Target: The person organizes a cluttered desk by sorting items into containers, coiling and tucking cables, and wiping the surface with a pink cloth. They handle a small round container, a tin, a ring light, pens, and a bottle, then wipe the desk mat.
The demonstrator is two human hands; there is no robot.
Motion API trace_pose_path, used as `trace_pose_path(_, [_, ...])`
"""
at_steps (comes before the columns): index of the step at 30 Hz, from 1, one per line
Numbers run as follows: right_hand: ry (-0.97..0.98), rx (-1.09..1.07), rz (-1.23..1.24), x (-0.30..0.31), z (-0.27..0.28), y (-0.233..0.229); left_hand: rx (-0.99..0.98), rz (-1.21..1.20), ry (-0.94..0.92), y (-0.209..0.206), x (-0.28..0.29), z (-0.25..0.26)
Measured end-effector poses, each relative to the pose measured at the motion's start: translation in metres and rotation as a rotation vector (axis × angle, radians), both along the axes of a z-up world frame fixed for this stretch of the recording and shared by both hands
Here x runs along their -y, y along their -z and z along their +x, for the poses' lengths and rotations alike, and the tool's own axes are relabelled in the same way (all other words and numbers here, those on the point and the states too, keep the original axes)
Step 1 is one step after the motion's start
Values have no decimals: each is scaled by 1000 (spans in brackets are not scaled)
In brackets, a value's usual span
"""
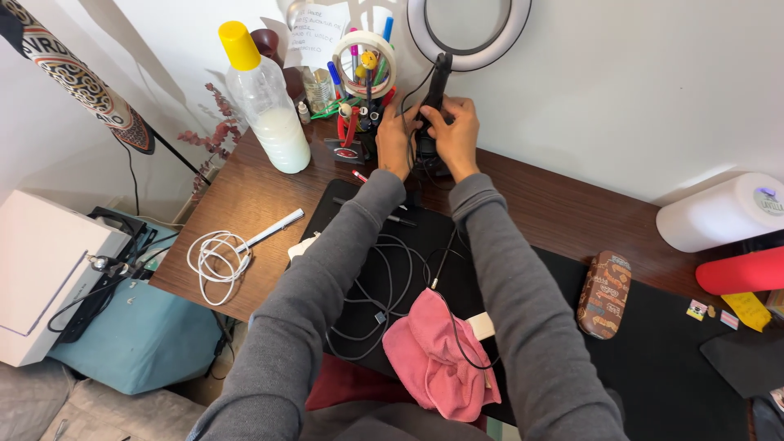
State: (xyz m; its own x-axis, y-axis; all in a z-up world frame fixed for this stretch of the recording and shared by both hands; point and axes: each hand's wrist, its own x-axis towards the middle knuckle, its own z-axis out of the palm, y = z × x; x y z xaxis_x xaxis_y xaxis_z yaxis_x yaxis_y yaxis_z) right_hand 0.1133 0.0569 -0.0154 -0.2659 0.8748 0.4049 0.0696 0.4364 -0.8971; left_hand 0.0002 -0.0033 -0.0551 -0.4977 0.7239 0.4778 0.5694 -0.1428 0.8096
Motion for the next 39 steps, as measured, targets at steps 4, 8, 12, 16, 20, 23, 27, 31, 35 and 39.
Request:
trace_pose_path(4, [-179,46,-70,1,10,-6,218,12,103,9,-8,-11])
trace_pose_path(8, [-338,13,-170,-19,10,15,372,105,213,25,-14,-12])
trace_pose_path(12, [-423,12,-142,-30,15,21,486,102,207,39,-22,-12])
trace_pose_path(16, [-538,50,-132,-42,21,21,456,89,214,23,-16,-8])
trace_pose_path(20, [-527,54,-153,-53,18,27,261,49,201,-1,-4,8])
trace_pose_path(23, [-403,208,109,-55,21,26,-41,-98,42,-19,13,4])
trace_pose_path(27, [-339,306,280,-58,23,31,-49,-55,-8,0,4,5])
trace_pose_path(31, [-272,347,170,-37,21,16,-154,-57,-121,10,0,10])
trace_pose_path(35, [-182,372,86,-22,21,9,-168,-74,-221,-4,8,23])
trace_pose_path(39, [-107,312,78,-39,21,28,-46,-76,-126,5,5,26])
